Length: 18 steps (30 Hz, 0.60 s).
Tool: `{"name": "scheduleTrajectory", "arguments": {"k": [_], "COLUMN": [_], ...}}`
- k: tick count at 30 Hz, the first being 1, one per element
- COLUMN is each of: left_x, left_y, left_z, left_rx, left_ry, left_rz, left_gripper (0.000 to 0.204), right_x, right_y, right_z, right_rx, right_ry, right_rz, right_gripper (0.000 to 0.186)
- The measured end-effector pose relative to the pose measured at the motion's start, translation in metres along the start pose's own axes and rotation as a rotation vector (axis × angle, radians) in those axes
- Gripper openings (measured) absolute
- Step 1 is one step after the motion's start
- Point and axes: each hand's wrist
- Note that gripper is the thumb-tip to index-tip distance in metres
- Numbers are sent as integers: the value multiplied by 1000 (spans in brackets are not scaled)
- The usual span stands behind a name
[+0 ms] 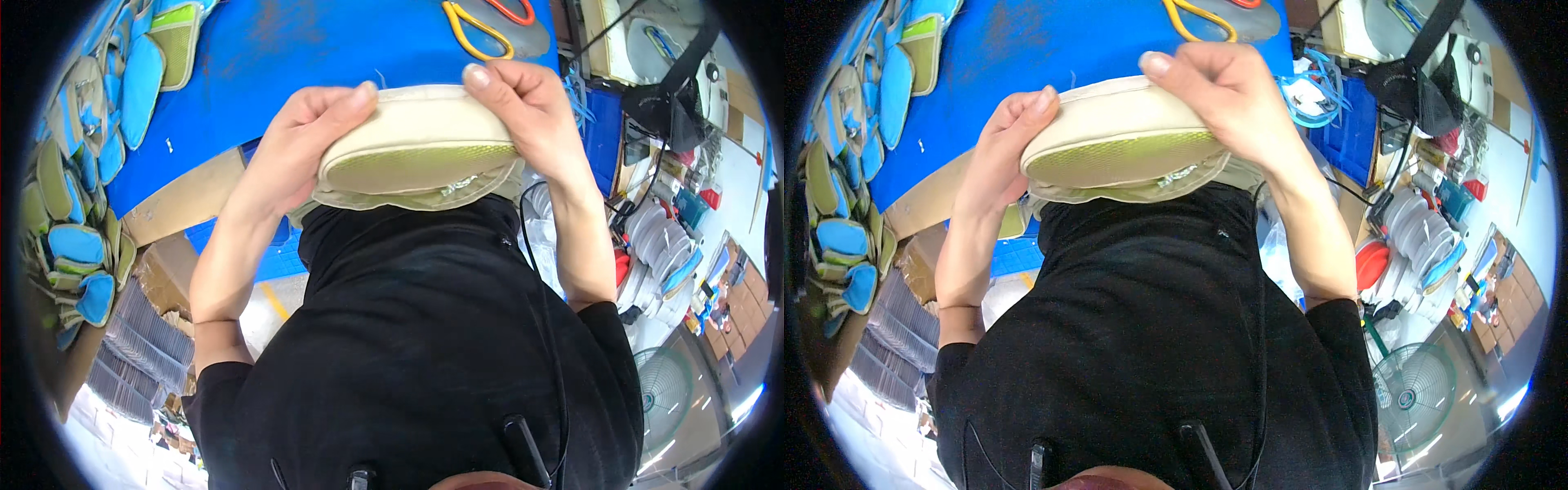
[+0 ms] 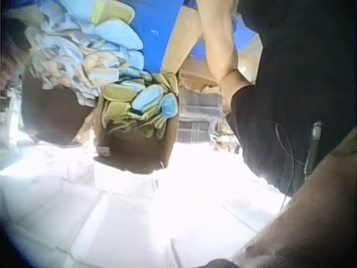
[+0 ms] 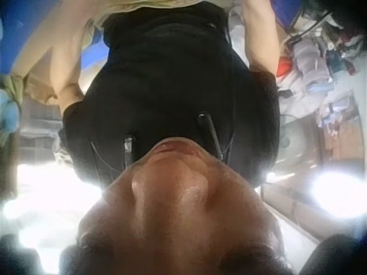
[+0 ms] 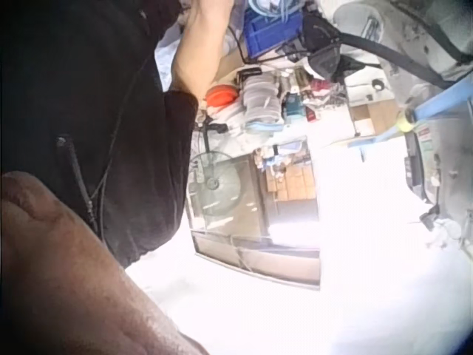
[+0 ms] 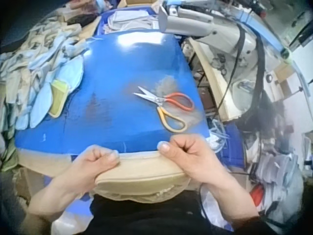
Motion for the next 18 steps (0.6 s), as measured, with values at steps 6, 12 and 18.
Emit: {"name": "scheduleTrajectory", "arguments": {"k": [6, 12, 18], "left_x": [-12, -14, -18], "left_y": [9, 12, 13], "left_z": [12, -2, -3], "left_rx": [35, 128, -94], "left_ry": [-76, -126, 220], "left_rz": [-61, -77, 348], "left_gripper": [41, 36, 25], "right_x": [-15, -20, -40], "right_y": [0, 5, -1], "right_z": [-10, -17, -15], "right_rx": [17, 59, -392], "right_ry": [189, 271, 594], "right_rz": [13, 27, 41], "right_gripper": [35, 34, 39]}}
Point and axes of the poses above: each hand's wrist, its own y-axis towards the middle knuckle, its own z-axis out of the palm, x = y × z, and after that the axes turned 2 degrees about -x, right-handed
